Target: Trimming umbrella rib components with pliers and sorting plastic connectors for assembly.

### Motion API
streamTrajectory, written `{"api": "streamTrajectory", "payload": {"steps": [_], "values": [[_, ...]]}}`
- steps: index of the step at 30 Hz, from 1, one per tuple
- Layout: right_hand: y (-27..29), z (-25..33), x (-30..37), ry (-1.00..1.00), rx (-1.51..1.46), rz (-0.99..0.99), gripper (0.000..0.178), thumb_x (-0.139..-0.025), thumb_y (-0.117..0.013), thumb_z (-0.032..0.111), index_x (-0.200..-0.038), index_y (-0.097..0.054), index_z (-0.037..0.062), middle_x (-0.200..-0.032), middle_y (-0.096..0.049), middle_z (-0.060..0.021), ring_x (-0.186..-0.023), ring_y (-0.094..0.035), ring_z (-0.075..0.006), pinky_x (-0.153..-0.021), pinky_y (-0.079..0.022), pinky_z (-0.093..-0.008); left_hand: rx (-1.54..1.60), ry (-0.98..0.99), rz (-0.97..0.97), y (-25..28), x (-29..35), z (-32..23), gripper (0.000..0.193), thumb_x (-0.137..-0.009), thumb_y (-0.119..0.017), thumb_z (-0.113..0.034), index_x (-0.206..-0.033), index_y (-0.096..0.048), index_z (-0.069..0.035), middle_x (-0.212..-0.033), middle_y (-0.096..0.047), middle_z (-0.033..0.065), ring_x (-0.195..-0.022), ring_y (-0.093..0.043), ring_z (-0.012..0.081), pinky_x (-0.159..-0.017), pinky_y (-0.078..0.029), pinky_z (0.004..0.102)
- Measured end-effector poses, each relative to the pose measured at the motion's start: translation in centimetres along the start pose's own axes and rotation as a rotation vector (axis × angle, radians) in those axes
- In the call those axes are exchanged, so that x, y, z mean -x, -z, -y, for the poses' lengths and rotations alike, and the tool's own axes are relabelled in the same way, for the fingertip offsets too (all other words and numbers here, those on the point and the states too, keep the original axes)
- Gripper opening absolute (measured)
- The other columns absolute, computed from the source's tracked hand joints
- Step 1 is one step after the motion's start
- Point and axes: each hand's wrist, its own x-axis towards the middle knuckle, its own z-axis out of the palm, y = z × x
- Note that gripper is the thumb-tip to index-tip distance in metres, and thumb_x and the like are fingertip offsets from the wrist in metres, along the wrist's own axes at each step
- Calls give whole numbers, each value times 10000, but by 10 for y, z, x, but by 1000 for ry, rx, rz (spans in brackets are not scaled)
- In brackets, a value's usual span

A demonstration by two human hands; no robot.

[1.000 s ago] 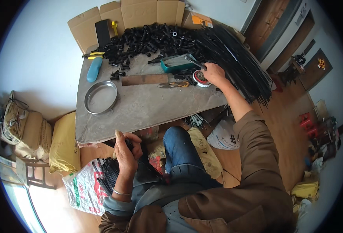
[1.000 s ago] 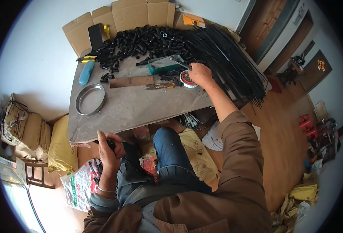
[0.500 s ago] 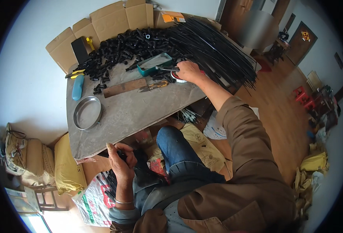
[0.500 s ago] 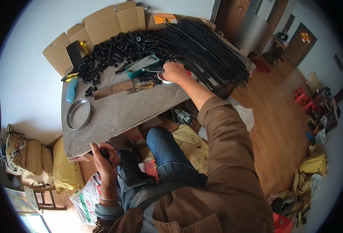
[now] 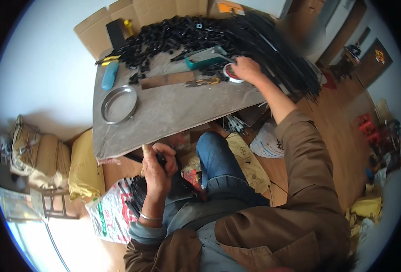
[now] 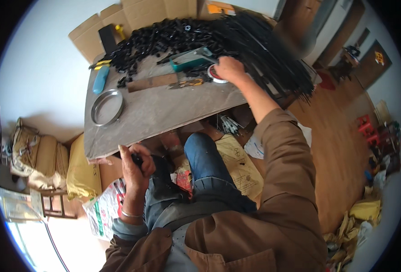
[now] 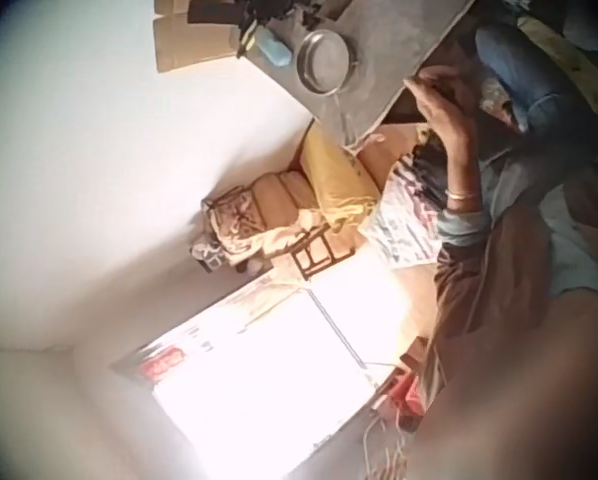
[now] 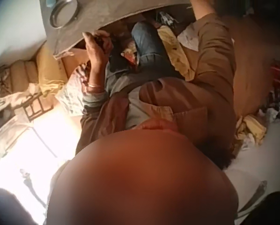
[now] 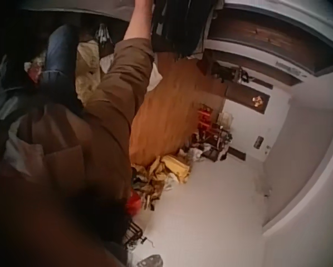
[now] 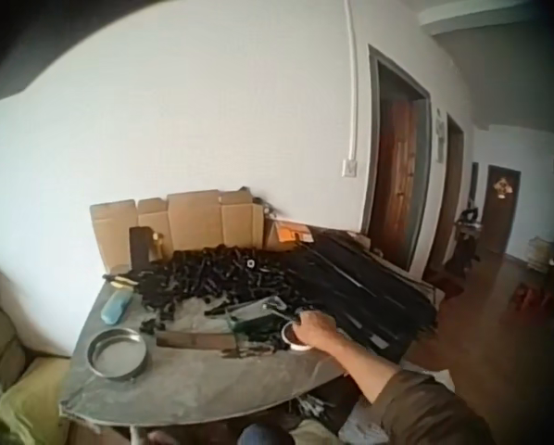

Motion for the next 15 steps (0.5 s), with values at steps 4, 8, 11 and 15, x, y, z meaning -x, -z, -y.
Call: {"api": "streamTrajectory", "payload": {"steps": [4, 8, 11, 15], "values": [[-10, -9, -2, 86, -447, 19, 272, -839, -587, 298, -867, -631, 31, -769, -638, -114, -726, -615, -253, -655, -474, -379, -4, -78, 192, 7, 5, -4, 723, -900, -280, -672, -955, -548, -2, -562, -375, -13, -488, -328, 80, -476, -294, 226], [18, 54, 72, 153, -1312, 533, 181, -869, -579, 196, -759, -546, 56, -662, -484, 13, -537, -400, -51, -509, -350, -233, -95, -250, 132, 5, 7, -8, 551, -970, -387, -494, -1115, -547, 13, -769, -495, 17, -655, -439, 95, -610, -374, 231], [11, 98, 133, 228, -1599, 652, 165, -875, -597, 183, -789, -549, 51, -739, -503, -5, -543, -389, -52, -513, -349, -226, -152, -335, 95, 2, 2, -4, 356, -1000, -384, -273, -1195, -535, -17, -819, -477, 9, -708, -425, 82, -672, -376, 219], [-16, 146, 185, 178, -1726, 733, 164, -849, -650, 201, -824, -599, 47, -696, -510, 11, -559, -397, -59, -516, -349, -229, -219, -422, 2, 6, 3, -1, 326, -1011, -379, -227, -1217, -542, -33, -827, -474, 9, -715, -432, 74, -675, -388, 217]]}}
